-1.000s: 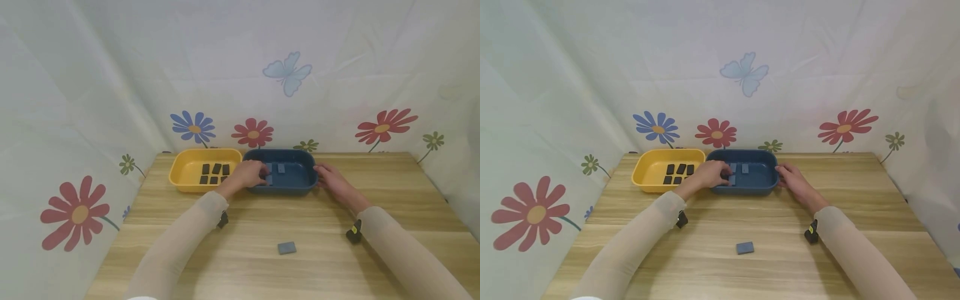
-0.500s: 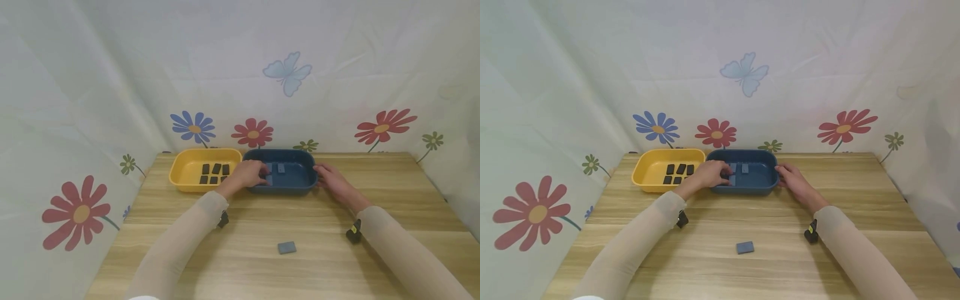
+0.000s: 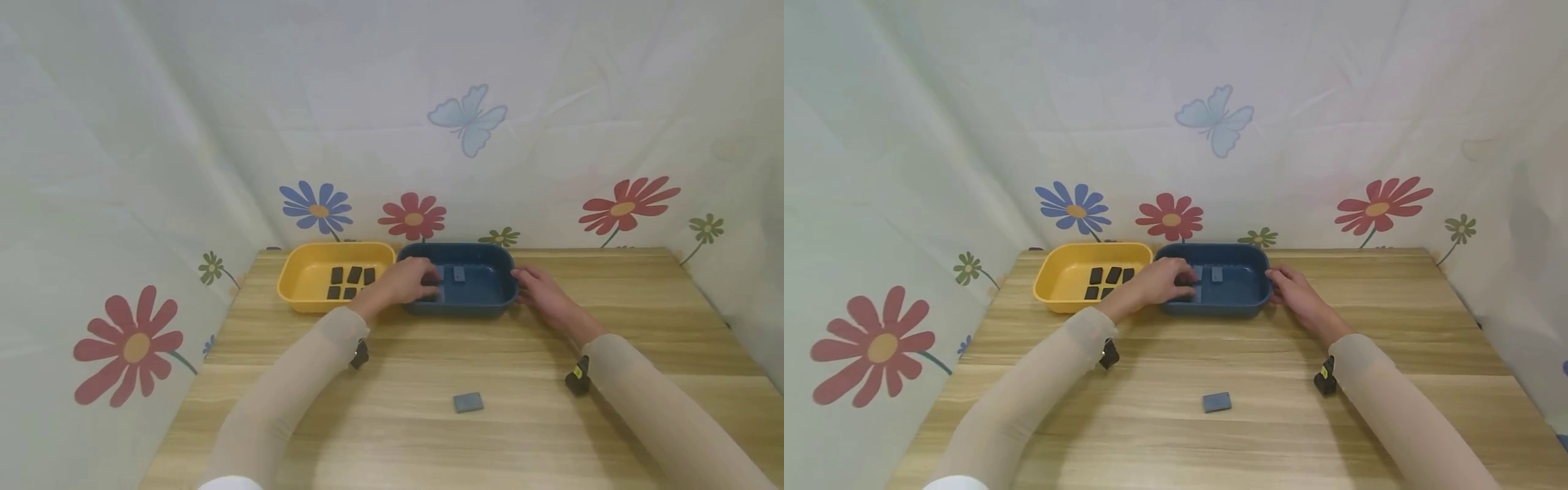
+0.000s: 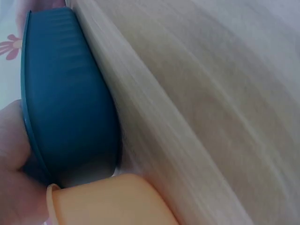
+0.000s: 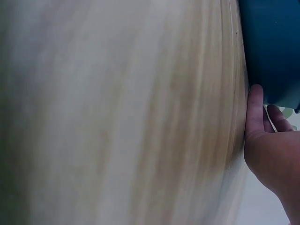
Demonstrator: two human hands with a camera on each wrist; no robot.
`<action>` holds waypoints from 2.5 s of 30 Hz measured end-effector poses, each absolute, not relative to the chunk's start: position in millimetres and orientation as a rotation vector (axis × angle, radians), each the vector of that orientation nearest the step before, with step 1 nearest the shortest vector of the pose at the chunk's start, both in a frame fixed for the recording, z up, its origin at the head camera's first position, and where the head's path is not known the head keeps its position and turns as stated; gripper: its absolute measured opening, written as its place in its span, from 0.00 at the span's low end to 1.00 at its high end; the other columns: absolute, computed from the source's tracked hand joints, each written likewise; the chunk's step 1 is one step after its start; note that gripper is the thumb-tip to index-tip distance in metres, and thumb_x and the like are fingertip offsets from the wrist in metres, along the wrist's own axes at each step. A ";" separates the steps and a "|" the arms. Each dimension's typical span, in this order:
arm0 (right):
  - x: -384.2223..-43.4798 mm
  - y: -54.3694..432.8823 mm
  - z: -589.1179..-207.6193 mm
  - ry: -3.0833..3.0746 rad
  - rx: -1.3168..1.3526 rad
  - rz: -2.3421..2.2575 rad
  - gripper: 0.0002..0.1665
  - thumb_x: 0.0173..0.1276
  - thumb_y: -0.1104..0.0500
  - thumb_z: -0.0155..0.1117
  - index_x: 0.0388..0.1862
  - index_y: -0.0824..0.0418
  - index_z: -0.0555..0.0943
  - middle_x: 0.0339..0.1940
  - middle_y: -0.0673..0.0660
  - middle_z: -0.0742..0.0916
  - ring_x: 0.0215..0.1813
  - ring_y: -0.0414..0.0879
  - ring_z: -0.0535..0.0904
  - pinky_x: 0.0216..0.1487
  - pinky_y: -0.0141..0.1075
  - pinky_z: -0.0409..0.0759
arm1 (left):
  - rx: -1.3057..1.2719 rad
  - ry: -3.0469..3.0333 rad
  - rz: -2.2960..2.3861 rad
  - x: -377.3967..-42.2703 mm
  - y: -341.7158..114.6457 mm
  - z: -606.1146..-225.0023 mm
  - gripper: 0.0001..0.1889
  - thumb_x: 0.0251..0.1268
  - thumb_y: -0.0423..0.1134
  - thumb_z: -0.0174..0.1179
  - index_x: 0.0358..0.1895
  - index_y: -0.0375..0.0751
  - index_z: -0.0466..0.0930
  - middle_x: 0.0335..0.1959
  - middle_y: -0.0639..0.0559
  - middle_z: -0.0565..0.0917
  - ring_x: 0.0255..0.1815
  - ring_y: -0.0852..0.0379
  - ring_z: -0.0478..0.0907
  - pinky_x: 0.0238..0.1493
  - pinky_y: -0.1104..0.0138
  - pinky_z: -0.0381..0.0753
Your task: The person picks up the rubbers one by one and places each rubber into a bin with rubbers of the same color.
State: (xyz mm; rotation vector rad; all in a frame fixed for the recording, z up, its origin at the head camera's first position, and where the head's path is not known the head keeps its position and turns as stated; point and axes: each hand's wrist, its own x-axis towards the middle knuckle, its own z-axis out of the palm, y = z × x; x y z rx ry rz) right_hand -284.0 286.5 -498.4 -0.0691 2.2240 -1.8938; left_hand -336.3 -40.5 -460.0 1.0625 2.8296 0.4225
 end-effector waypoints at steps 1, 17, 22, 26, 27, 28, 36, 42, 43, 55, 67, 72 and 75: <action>-283.9 286.8 -498.0 2.224 -0.072 -1.891 0.33 0.89 0.51 0.45 0.77 0.77 0.62 0.74 0.77 0.70 0.71 0.59 0.72 0.56 0.29 0.85 | 1.079 2.828 0.449 -336.8 -40.0 -458.6 0.18 0.73 0.51 0.70 0.59 0.48 0.87 0.54 0.55 0.86 0.56 0.56 0.82 0.64 0.60 0.83; -284.0 283.9 -493.6 2.228 -0.086 -1.870 0.33 0.89 0.50 0.44 0.77 0.76 0.62 0.76 0.76 0.69 0.75 0.62 0.68 0.59 0.31 0.84 | 1.516 2.726 0.389 -259.7 -30.8 -395.9 0.24 0.70 0.54 0.72 0.65 0.50 0.83 0.62 0.56 0.83 0.67 0.56 0.76 0.71 0.65 0.76; -282.8 282.8 -493.5 2.228 -0.080 -1.875 0.33 0.89 0.51 0.44 0.77 0.77 0.62 0.76 0.76 0.69 0.76 0.63 0.68 0.59 0.32 0.84 | 1.578 2.553 0.345 -225.8 -25.4 -401.2 0.23 0.70 0.49 0.73 0.66 0.51 0.83 0.61 0.58 0.83 0.65 0.59 0.77 0.71 0.69 0.75; -282.3 282.8 -494.3 2.226 -0.071 -1.881 0.33 0.89 0.50 0.44 0.77 0.76 0.62 0.77 0.76 0.69 0.76 0.63 0.68 0.60 0.32 0.84 | 1.521 2.418 0.411 -210.4 -23.3 -409.9 0.23 0.70 0.44 0.73 0.66 0.48 0.83 0.62 0.58 0.84 0.64 0.62 0.77 0.70 0.71 0.75; -282.3 283.1 -494.7 2.229 -0.067 -1.877 0.34 0.89 0.50 0.44 0.77 0.76 0.62 0.77 0.76 0.69 0.76 0.63 0.67 0.61 0.32 0.84 | 1.511 2.389 0.424 -208.4 -22.9 -413.1 0.23 0.70 0.43 0.73 0.66 0.47 0.83 0.61 0.59 0.84 0.63 0.63 0.78 0.69 0.71 0.75; -282.3 283.4 -495.0 2.230 -0.064 -1.874 0.34 0.89 0.50 0.44 0.77 0.76 0.62 0.77 0.76 0.69 0.76 0.63 0.67 0.62 0.33 0.84 | 1.499 2.366 0.434 -206.4 -22.8 -416.1 0.23 0.70 0.43 0.73 0.66 0.48 0.83 0.61 0.60 0.84 0.63 0.64 0.78 0.69 0.72 0.75; -281.5 284.8 -494.8 2.246 -0.061 -1.870 0.34 0.89 0.51 0.43 0.77 0.78 0.61 0.77 0.77 0.68 0.77 0.64 0.66 0.66 0.36 0.83 | 1.592 2.231 0.425 -192.5 -23.9 -449.8 0.23 0.67 0.41 0.75 0.64 0.49 0.84 0.59 0.61 0.84 0.60 0.68 0.78 0.64 0.77 0.75; -282.6 285.2 -495.0 2.231 -0.059 -1.889 0.34 0.89 0.51 0.44 0.76 0.78 0.62 0.76 0.76 0.69 0.75 0.61 0.68 0.61 0.31 0.83 | 1.585 2.227 0.405 -185.1 -24.0 -457.9 0.27 0.65 0.39 0.76 0.67 0.51 0.82 0.64 0.62 0.83 0.67 0.68 0.74 0.71 0.74 0.70; -282.9 285.4 -495.4 2.229 -0.058 -1.891 0.34 0.89 0.50 0.44 0.76 0.78 0.61 0.76 0.76 0.69 0.75 0.61 0.68 0.61 0.31 0.84 | 1.587 2.227 0.397 -184.8 -23.7 -458.6 0.27 0.65 0.38 0.76 0.67 0.51 0.82 0.64 0.62 0.83 0.67 0.67 0.74 0.71 0.74 0.70; -287.3 287.7 -500.3 2.216 -0.051 -1.891 0.34 0.89 0.51 0.44 0.77 0.77 0.61 0.77 0.76 0.68 0.77 0.63 0.67 0.63 0.35 0.84 | 1.666 2.199 0.359 -185.3 -18.0 -470.4 0.27 0.63 0.36 0.75 0.66 0.50 0.83 0.63 0.62 0.84 0.66 0.68 0.76 0.71 0.76 0.69; -286.2 287.0 -501.0 2.227 -0.037 -1.895 0.34 0.89 0.50 0.46 0.77 0.77 0.62 0.76 0.75 0.69 0.76 0.62 0.67 0.63 0.35 0.84 | 1.647 2.204 0.338 -184.5 -18.5 -471.9 0.26 0.65 0.38 0.75 0.66 0.53 0.83 0.64 0.64 0.83 0.67 0.68 0.74 0.72 0.74 0.69; -286.4 286.2 -501.9 2.223 -0.047 -1.901 0.34 0.89 0.50 0.45 0.77 0.77 0.62 0.76 0.76 0.69 0.74 0.61 0.69 0.63 0.35 0.84 | 1.677 2.223 0.311 -184.1 -19.9 -471.4 0.25 0.65 0.39 0.76 0.65 0.53 0.83 0.62 0.64 0.84 0.65 0.69 0.75 0.69 0.75 0.71; -286.9 286.8 -502.1 2.219 -0.051 -1.899 0.34 0.89 0.50 0.45 0.77 0.77 0.62 0.76 0.75 0.69 0.75 0.61 0.69 0.63 0.34 0.84 | 1.703 2.234 0.286 -184.7 -20.1 -471.5 0.24 0.65 0.40 0.76 0.64 0.53 0.84 0.61 0.64 0.84 0.63 0.69 0.76 0.68 0.77 0.71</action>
